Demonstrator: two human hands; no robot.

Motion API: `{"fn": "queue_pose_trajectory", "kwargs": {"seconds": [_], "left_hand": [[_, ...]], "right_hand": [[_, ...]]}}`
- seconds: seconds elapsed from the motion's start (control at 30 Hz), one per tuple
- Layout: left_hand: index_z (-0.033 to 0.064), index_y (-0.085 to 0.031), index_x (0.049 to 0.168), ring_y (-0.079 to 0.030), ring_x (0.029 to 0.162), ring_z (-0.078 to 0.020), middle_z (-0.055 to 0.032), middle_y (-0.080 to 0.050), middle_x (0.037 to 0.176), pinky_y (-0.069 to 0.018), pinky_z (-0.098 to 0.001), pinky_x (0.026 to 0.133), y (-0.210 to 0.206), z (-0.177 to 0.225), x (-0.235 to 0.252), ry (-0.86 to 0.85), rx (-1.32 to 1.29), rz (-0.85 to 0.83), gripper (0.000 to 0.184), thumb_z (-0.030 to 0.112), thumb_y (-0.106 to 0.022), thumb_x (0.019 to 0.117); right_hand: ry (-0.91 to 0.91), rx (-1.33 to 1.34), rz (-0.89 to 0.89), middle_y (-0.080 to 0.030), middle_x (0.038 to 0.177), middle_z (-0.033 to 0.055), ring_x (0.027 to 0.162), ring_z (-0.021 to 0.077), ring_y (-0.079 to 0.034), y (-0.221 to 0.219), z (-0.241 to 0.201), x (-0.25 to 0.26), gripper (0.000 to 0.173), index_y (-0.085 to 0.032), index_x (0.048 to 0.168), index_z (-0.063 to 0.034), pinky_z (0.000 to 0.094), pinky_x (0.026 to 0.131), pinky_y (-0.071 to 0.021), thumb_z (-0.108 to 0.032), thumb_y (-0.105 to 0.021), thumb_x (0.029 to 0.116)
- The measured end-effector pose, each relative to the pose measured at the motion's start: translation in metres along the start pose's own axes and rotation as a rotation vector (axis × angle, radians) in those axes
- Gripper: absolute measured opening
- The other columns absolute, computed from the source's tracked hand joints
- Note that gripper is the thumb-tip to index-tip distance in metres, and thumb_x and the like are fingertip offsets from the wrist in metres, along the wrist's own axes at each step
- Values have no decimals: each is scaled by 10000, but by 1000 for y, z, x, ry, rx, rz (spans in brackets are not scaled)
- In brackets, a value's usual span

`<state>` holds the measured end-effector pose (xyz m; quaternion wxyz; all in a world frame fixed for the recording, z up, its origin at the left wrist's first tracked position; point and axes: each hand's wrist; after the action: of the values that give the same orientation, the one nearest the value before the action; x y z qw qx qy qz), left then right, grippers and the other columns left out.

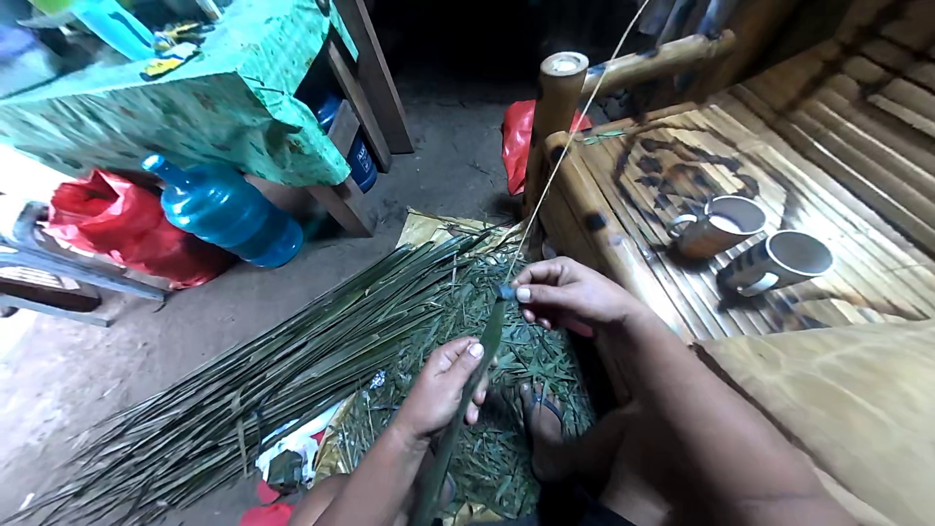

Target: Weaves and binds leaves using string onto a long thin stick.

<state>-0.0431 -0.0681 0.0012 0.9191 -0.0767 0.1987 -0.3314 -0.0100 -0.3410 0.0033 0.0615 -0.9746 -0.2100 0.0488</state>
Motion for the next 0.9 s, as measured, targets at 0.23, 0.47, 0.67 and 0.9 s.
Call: {"fn": "queue_pose_trajectory", "kwargs": {"seconds": [0.23, 0.47, 0.67, 0.9], "left_hand": [[76, -644, 1079, -440, 400, -28, 74, -440, 535, -412, -180, 399, 7, -8, 2, 59, -334, -230, 359, 279, -350, 1111], [68, -651, 1105, -439, 405, -22, 76, -446, 545, -407, -173, 400, 11, -14, 0, 100, -321, -254, 334, 289, -400, 1106], [63, -638, 1069, -603, 514, -69, -1, -621, 685, -530, -204, 468, 2, -16, -3, 172, -213, -156, 292, 253, -417, 1087], [107, -605, 1071, -675, 610, -117, -45, -688, 799, -585, -244, 549, 0, -24, -4, 167, -299, -214, 222, 246, -433, 1091]], "right_hand": [[18, 51, 45, -668, 739, 28, 580, 79, -617, 3, -1, -2, 202, -682, 1106, -48, 227, 542, -542, -173, -544, 1027], [-12, 67, 220, -628, 717, 7, 534, 51, -550, 14, -6, -2, 211, -687, 1128, -57, 193, 496, -490, -164, -527, 1044], [55, 274, 591, -628, 739, 6, 516, 49, -562, 37, -12, 3, 228, -599, 1239, -65, 187, 453, -494, -141, -447, 1087], [115, 129, 570, -661, 776, 10, 555, 62, -592, 35, -16, -2, 221, -611, 1239, -75, 206, 488, -517, -164, -485, 1080]]}}
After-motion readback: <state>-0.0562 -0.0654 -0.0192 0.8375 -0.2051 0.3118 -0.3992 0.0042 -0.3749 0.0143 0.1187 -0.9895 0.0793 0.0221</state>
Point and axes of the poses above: each hand's wrist, its own x-axis towards the middle knuckle, its own y-axis out of the back of the hand, z = x × y
